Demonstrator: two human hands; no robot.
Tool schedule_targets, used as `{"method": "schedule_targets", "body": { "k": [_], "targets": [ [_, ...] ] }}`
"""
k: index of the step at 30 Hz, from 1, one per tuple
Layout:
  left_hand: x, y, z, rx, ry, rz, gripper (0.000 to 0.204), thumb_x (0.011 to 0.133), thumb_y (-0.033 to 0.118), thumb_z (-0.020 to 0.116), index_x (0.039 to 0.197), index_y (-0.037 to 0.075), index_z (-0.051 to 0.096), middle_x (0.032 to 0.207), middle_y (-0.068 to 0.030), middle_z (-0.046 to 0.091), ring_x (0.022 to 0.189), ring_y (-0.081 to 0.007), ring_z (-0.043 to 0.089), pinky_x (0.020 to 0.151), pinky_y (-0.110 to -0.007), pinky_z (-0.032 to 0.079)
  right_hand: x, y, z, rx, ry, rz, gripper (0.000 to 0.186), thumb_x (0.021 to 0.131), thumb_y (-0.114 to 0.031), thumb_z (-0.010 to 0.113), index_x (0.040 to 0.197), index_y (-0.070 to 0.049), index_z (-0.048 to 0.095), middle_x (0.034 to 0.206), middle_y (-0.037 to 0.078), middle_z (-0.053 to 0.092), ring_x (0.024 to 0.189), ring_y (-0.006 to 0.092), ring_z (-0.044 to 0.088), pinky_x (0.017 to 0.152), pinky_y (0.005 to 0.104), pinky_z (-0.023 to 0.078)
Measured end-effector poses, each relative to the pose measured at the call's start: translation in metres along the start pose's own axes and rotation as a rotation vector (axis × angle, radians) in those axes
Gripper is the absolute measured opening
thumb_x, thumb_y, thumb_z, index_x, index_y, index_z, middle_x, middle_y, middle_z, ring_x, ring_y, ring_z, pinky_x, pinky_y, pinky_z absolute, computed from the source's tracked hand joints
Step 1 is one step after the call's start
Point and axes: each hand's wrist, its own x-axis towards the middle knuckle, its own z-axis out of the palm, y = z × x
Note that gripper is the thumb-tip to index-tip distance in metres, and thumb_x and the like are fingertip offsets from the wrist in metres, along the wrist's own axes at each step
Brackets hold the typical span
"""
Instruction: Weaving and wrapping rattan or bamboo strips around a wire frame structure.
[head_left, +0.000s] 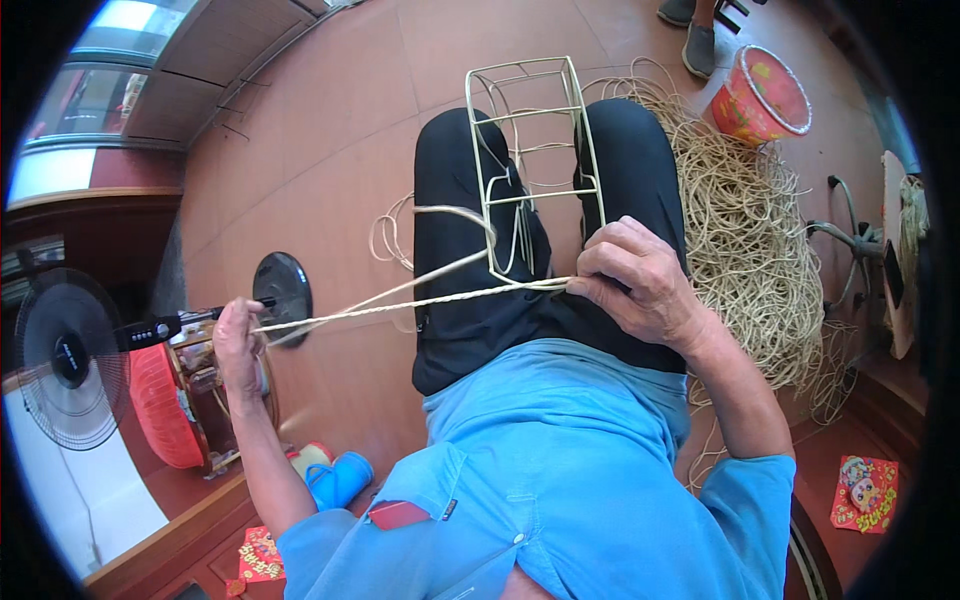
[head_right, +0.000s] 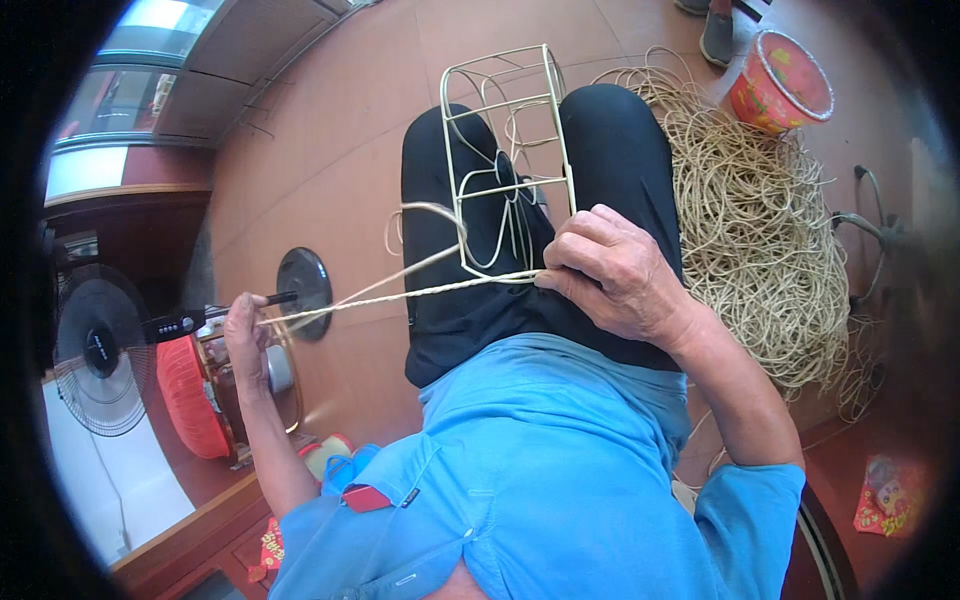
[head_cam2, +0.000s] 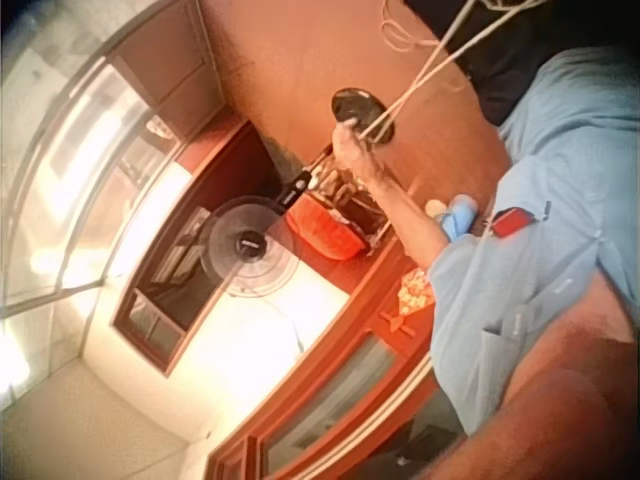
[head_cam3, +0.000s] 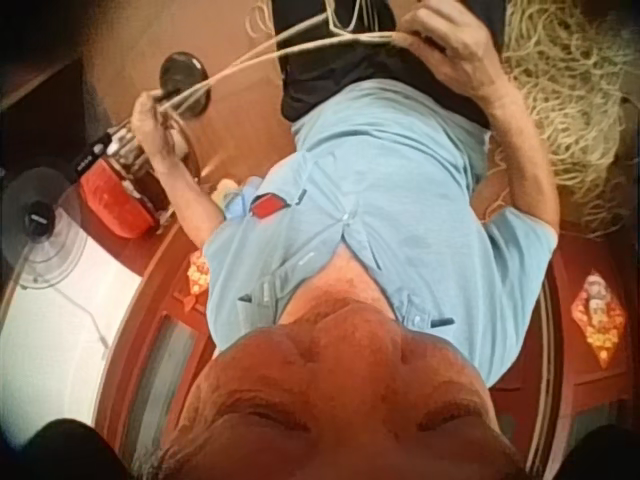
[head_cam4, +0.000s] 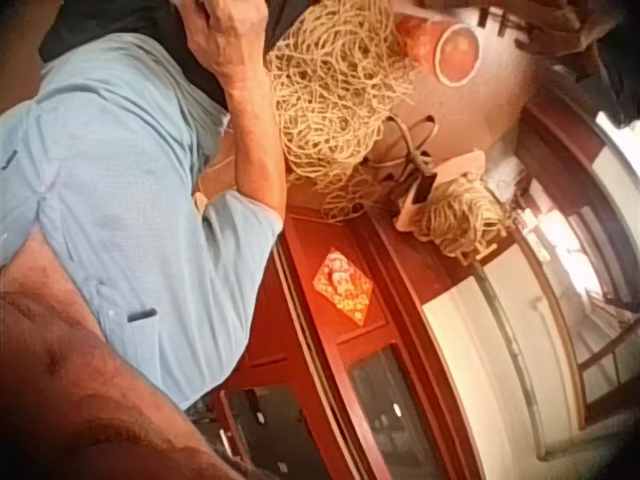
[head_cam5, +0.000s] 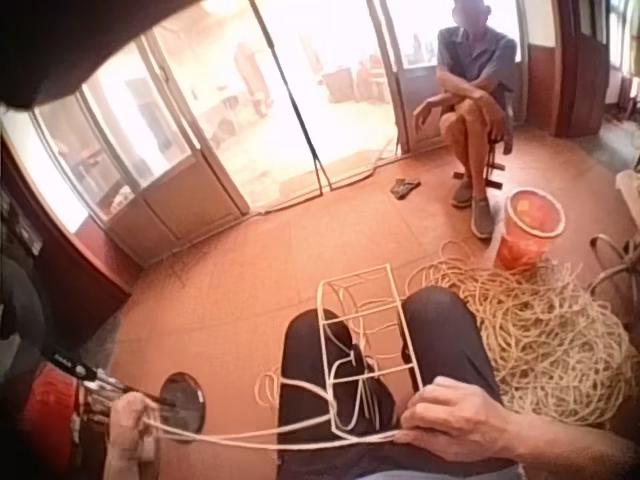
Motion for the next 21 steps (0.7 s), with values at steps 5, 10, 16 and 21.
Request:
{"method": "schedule_targets", "body": {
  "k": [5, 10, 16, 21],
  "targets": [
    [0.014, -0.069, -0.156, -0.114, 0.378, -0.171, 0.032, 0.113, 0.039, 0.07, 0.109, 0.008, 0.075, 0.077, 0.0062, 0.059, 0.051, -0.0018, 0.042, 0.046, -0.025, 0.032, 0.001, 0.0, 0.002, 0.034, 0.023, -0.011, 0.02, 0.091, -0.015, 0.088, 0.093, -0.008, 0.07, 0.09, 0.007, 0.064, 0.082, 0.0292, 0.06, 0.076, 0.0413, 0.05],
    [0.036, -0.06, -0.247, 0.121, 0.704, -0.08, 0.038, 0.11, 0.044, 0.069, 0.101, 0.008, 0.078, 0.086, -0.0067, 0.076, 0.072, -0.0149, 0.07, 0.062, -0.032, 0.055, 0.003, 0.0, 0.002, 0.026, 0.017, -0.004, 0.02, 0.091, -0.016, 0.088, 0.093, -0.008, 0.07, 0.09, 0.008, 0.063, 0.081, 0.0296, 0.06, 0.075, 0.0418, 0.05],
    [0.086, 0.004, -0.119, 1.137, 0.395, 0.33, 0.036, 0.11, 0.031, 0.067, 0.128, 0.003, 0.079, 0.124, -0.0188, 0.081, 0.118, -0.0343, 0.077, 0.102, -0.044, 0.057, 0.003, -0.002, 0.002, 0.006, 0.007, 0.029, 0.02, 0.092, -0.015, 0.088, 0.093, -0.007, 0.069, 0.09, 0.008, 0.063, 0.081, 0.0302, 0.059, 0.075, 0.0419, 0.05],
    [-0.011, 0.067, 0.181, 0.411, -0.413, 0.403, 0.025, 0.109, 0.015, 0.073, 0.13, 0.003, 0.077, 0.115, -0.0082, 0.079, 0.09, -0.0132, 0.071, 0.082, -0.03, 0.058, 0.002, -0.006, 0.002, 0.003, 0.029, 0.049, 0.02, 0.091, -0.014, 0.088, 0.093, -0.006, 0.07, 0.09, 0.009, 0.065, 0.082, 0.0304, 0.06, 0.076, 0.042, 0.05]
  ]
}}
